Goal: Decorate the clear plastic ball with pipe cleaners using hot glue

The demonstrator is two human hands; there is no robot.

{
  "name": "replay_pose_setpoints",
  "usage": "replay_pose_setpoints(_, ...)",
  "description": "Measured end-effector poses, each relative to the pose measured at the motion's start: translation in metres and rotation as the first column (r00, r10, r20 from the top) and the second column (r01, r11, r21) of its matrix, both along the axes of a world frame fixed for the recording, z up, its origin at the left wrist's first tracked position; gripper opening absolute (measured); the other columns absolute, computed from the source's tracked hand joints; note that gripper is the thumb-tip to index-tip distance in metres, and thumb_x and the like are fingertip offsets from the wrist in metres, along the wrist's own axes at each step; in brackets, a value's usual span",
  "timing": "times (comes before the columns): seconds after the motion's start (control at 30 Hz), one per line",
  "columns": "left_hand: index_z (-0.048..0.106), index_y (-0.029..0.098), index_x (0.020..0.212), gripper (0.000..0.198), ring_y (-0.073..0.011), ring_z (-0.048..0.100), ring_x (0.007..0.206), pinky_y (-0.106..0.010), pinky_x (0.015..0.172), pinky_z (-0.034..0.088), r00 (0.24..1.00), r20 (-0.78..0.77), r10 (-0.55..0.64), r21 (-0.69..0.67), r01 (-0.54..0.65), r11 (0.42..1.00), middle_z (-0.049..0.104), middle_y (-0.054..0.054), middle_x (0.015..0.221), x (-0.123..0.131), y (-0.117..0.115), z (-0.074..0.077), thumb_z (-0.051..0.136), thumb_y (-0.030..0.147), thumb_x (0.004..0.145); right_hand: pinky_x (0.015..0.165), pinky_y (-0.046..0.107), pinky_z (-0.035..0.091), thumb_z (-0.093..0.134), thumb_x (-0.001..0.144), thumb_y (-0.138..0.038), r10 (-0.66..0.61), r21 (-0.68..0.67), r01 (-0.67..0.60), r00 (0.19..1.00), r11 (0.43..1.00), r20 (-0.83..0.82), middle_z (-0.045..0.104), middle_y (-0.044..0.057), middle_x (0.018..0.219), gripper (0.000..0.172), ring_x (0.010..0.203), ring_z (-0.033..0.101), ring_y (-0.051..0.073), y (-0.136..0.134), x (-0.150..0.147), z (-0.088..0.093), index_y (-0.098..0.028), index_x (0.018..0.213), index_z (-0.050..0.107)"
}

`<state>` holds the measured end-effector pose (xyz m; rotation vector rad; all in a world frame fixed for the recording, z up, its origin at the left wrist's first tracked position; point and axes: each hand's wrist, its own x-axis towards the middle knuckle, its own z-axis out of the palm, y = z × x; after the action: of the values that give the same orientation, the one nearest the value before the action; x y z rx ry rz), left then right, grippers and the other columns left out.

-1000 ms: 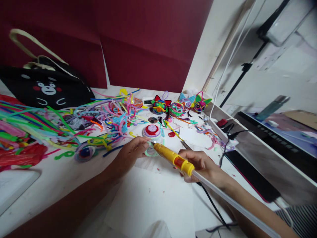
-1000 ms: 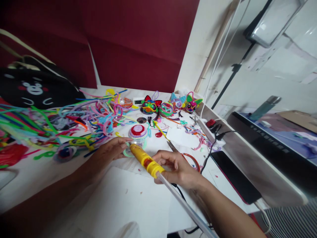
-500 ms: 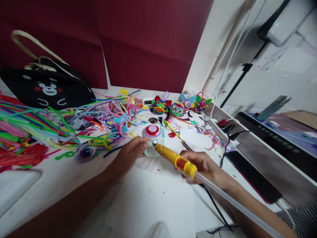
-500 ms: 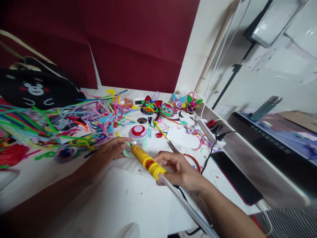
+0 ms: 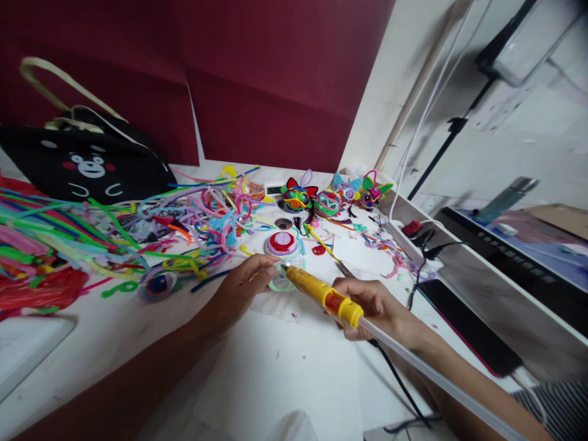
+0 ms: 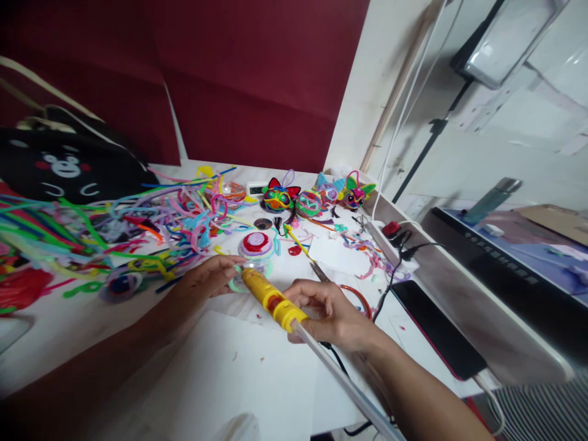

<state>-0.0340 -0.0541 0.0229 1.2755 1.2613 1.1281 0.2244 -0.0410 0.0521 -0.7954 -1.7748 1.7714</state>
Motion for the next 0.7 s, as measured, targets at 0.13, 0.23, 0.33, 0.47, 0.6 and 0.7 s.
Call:
replay_pose_setpoints(0.13, 0.066, 0.022, 0.099, 0.037, -0.0282, 0.060, 0.110, -0.039, 0.089, 0.053, 1.000, -0.013, 0.010, -0.002, -0.010, 1.000, 0.064, -0.006, 0.123, 0.0002, -0.0011, 0.0003, 0.060, 0.055, 0.081, 0.060, 0.023, 0.041, 0.082, 0.063, -0.028, 0.000, 0.001, 0.000, 1.000, 1.000, 0.015, 0.061, 0.000, 0.078, 0.034, 0.068, 0.053, 0.011, 0.0001, -0.0005, 0.0009, -0.017, 0.091, 0.067)
replay_pose_setpoints(0.23, 0.066, 0.022, 0.100, 0.039, -0.0290, 0.060, 0.111, -0.040, 0.089, 0.053, 1.000, -0.010, 0.003, -0.003, -0.003, 1.000, 0.065, -0.007, 0.123, -0.0003, -0.0008, 0.0004, 0.061, 0.056, 0.080, 0.061, 0.023, 0.042, 0.082, 0.063, -0.030, -0.004, 0.003, 0.004, 1.000, 1.000, 0.013, 0.062, 0.000, 0.079, 0.035, 0.068, 0.053, 0.012, -0.0003, -0.0004, 0.0006, -0.017, 0.091, 0.067)
replay_pose_setpoints(0.33, 0.065, 0.023, 0.105, 0.042, -0.0297, 0.060, 0.111, -0.043, 0.090, 0.053, 1.000, -0.010, 0.005, -0.020, -0.005, 1.000, 0.066, -0.007, 0.118, -0.0009, 0.0001, -0.0002, 0.061, 0.056, 0.080, 0.061, 0.023, 0.042, 0.083, 0.063, -0.030, 0.000, -0.001, 0.000, 1.000, 1.000, -0.007, 0.062, 0.000, 0.080, 0.036, 0.069, 0.053, 0.012, -0.0004, 0.0004, -0.0005, -0.017, 0.093, 0.068)
replay_pose_setpoints(0.47, 0.065, 0.022, 0.105, 0.043, -0.0299, 0.060, 0.112, -0.044, 0.091, 0.052, 1.000, 0.014, 0.000, -0.027, 0.001, 1.000, 0.065, -0.007, 0.120, -0.0010, 0.0003, -0.0012, 0.061, 0.056, 0.080, 0.059, 0.022, 0.040, 0.083, 0.063, -0.028, 0.006, -0.011, -0.006, 1.000, 1.000, -0.027, 0.061, 0.000, 0.079, 0.034, 0.068, 0.052, 0.011, -0.0007, 0.0022, -0.0011, -0.017, 0.093, 0.069)
replay_pose_setpoints(0.6, 0.064, 0.021, 0.104, 0.042, -0.0292, 0.061, 0.112, -0.042, 0.092, 0.053, 1.000, 0.024, -0.005, -0.017, 0.006, 1.000, 0.066, -0.007, 0.120, -0.0007, -0.0005, -0.0005, 0.061, 0.056, 0.080, 0.059, 0.022, 0.039, 0.084, 0.063, -0.029, -0.002, -0.025, 0.002, 1.000, 1.000, -0.009, 0.061, 0.000, 0.079, 0.037, 0.069, 0.052, 0.012, -0.0012, 0.0040, -0.0005, -0.017, 0.094, 0.069)
replay_pose_setpoints(0.7, 0.064, 0.021, 0.105, 0.044, -0.0291, 0.060, 0.113, -0.041, 0.091, 0.053, 1.000, 0.015, 0.003, -0.021, -0.003, 1.000, 0.065, -0.007, 0.122, -0.0002, -0.0008, 0.0013, 0.061, 0.057, 0.079, 0.059, 0.023, 0.039, 0.083, 0.063, -0.029, 0.003, -0.024, -0.003, 1.000, 1.000, 0.004, 0.061, 0.000, 0.079, 0.036, 0.068, 0.052, 0.012, -0.0016, 0.0050, -0.0009, -0.017, 0.094, 0.070)
